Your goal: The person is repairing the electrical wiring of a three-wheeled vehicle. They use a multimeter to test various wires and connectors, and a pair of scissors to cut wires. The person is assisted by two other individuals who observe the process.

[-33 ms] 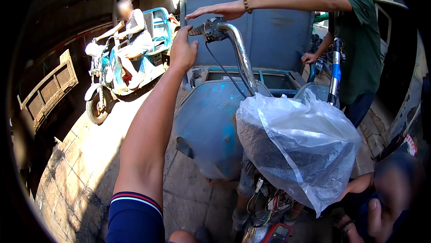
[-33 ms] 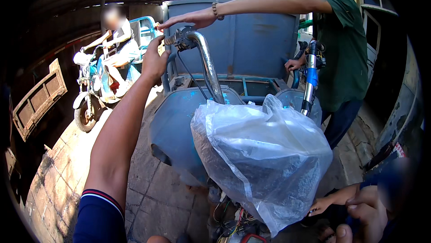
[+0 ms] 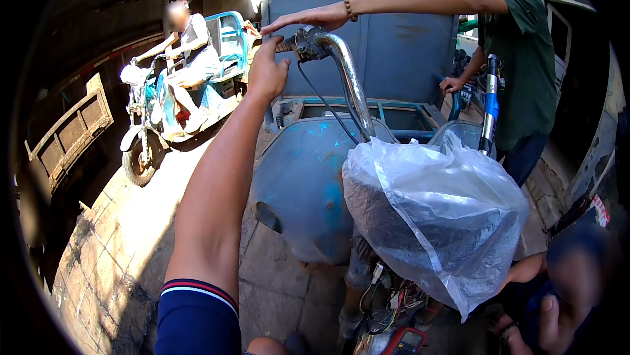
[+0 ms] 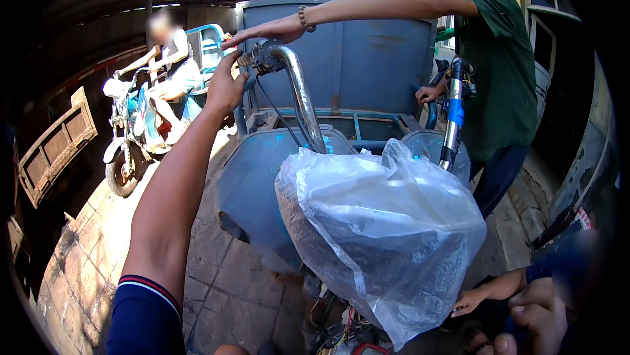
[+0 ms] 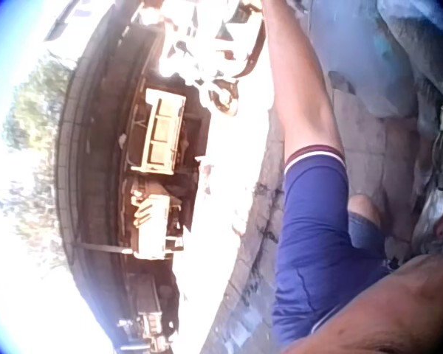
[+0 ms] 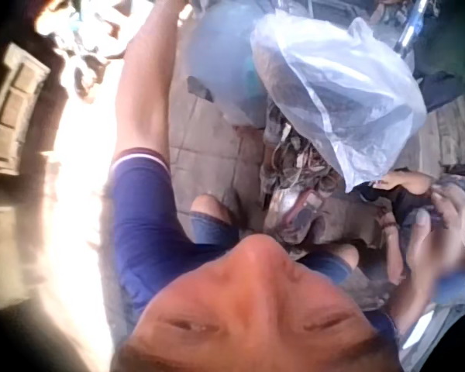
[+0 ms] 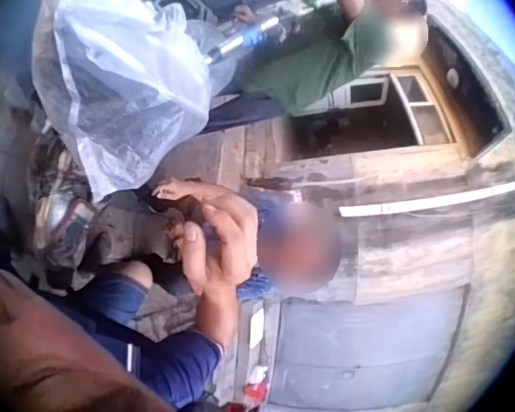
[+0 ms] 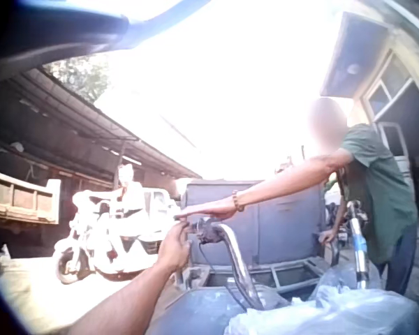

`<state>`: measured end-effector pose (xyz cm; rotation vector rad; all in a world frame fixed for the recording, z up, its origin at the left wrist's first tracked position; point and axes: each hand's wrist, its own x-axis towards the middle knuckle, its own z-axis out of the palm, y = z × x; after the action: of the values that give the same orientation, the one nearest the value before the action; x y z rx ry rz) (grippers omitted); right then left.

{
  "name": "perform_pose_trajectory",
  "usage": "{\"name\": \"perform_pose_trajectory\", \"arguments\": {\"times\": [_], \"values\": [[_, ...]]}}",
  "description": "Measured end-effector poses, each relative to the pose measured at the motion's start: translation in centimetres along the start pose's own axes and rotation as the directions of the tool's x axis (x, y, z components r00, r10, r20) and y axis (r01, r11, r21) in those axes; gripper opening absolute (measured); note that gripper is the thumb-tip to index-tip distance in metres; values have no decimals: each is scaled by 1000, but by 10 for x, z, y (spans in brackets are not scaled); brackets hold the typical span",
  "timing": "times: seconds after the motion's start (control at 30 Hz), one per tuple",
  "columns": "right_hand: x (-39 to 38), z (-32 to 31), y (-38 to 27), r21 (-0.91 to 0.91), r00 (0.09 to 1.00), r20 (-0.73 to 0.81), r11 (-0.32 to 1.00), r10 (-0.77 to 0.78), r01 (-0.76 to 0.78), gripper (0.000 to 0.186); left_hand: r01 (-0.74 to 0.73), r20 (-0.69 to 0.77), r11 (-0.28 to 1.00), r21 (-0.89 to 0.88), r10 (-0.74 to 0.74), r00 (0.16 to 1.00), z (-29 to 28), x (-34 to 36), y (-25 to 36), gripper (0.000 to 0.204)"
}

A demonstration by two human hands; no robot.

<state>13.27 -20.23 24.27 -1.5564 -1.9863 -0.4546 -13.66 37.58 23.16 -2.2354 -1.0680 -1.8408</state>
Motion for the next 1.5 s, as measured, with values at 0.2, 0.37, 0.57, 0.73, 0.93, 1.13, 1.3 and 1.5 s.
{"name": "perform_pose_trajectory", "arguments": {"times": [0.2,0.37,0.57,0.73,0.93,1.13,1.3,1.5], "values": [[-11,-3,-1,-82,980,-118,982,158,-168,27,23,-102,1000,-3,-23,994,46,0,-6,64],[-14,1,19,-249,1000,-21,968,14,-19,28,109,-45,970,-218,-122,992,50,-42,2,43],[-20,-9,72,-30,931,-152,940,332,-340,43,296,41,852,-431,-310,950,39,-83,39,27],[45,13,66,90,862,-81,865,500,-493,27,347,214,840,-418,-280,936,7,-146,2,26],[74,87,35,179,798,-158,811,582,-556,25,741,384,566,-361,-634,672,6,-274,-77,26],[56,150,33,314,668,-151,676,729,-667,18,896,491,261,-358,-764,419,75,-358,-146,28],[34,224,36,518,405,13,340,914,-785,10,901,557,415,-127,-722,410,91,-377,-195,30],[6,290,52,536,177,132,80,975,-841,9,866,591,499,-8,-696,407,126,-339,-230,34]]}}
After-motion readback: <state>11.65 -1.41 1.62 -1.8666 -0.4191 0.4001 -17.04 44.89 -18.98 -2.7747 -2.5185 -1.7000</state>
